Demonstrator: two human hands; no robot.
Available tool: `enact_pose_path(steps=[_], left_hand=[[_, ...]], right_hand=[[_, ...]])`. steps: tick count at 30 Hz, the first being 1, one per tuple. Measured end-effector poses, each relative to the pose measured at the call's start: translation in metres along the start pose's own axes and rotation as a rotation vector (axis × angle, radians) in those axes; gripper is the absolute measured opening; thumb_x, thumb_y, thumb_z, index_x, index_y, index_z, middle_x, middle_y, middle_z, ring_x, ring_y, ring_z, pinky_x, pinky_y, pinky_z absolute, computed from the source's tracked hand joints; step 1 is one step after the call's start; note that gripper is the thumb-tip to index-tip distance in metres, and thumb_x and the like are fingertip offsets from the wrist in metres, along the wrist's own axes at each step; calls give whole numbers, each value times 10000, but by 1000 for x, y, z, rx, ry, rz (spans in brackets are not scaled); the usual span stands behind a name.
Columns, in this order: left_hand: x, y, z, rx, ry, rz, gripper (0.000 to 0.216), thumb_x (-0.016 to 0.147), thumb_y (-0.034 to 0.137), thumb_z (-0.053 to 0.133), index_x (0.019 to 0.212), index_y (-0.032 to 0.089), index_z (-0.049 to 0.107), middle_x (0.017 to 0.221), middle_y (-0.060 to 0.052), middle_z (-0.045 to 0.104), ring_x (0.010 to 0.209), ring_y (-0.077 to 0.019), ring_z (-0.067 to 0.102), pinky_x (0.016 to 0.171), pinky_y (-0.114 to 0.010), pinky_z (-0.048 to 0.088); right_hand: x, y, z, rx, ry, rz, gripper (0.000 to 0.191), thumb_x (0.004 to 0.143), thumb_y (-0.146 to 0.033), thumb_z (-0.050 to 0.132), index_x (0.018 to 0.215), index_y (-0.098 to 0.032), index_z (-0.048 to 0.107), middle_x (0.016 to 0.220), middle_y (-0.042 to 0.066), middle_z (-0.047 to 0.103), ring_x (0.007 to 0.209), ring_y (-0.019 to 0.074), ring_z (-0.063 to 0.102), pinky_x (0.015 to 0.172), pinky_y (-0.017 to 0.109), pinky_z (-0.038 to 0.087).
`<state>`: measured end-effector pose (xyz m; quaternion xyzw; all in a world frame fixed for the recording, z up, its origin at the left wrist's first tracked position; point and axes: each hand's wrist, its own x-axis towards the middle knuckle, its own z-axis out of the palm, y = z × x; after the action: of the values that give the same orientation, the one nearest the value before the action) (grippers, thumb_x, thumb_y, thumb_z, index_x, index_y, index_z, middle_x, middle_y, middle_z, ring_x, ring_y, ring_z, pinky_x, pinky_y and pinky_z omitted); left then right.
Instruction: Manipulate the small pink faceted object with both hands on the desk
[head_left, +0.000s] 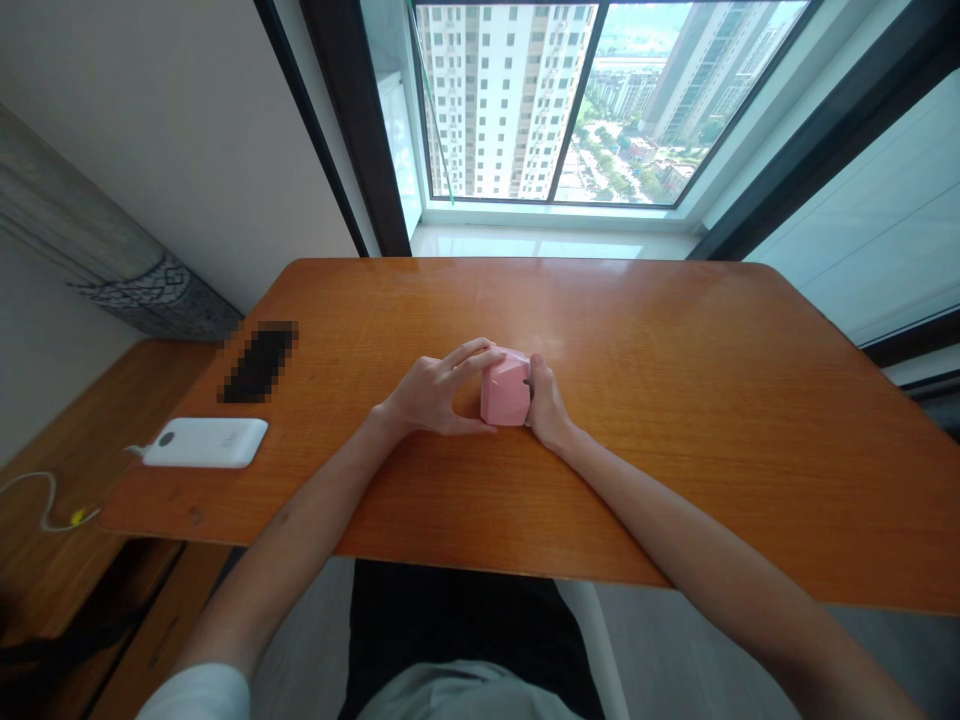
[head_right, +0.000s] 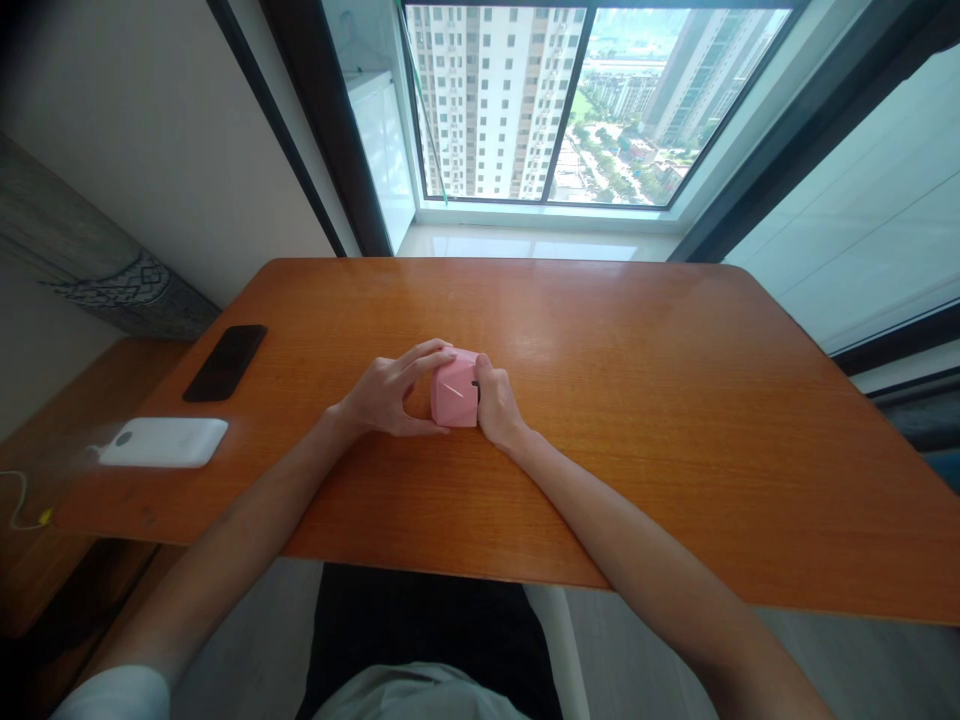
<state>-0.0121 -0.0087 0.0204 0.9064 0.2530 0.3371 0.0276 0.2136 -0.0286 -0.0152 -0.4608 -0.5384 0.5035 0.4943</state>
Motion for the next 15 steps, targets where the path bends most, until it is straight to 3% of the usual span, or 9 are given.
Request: enact_pose_path(steps=[8, 11, 15], left_hand=[[3, 4, -4, -166, -21, -117, 1046, 786, 818, 848, 1604, 262, 511, 1533, -159, 686, 1166, -305, 798, 900, -374, 679], [4, 5, -6, -240, -57, -217, 1037, 765, 781, 889, 1586, 253, 539, 1395, -125, 758, 950, -245, 802, 833, -354, 658], [6, 5, -7, -307, -118, -342, 1039, 726, 809, 894, 1525, 217, 594, 991, -24, 804, 607, -157, 657, 648, -309, 573]], right_hand=[[0, -2, -1, -54, 0, -45, 820, 963, -946, 288, 683, -233, 581, 624, 23, 554, 590, 176, 451, 576, 318, 348], [-1, -5, -1, -90, -4, -59, 806, 948, -954, 326, 653, -237, 549, 587, 14, 520, 569, 167, 427, 556, 313, 314], [-3, -12, -1, -122, -55, -39, 822, 946, -956, 332, 585, -238, 504, 533, 0, 461, 519, 142, 365, 528, 313, 266]])
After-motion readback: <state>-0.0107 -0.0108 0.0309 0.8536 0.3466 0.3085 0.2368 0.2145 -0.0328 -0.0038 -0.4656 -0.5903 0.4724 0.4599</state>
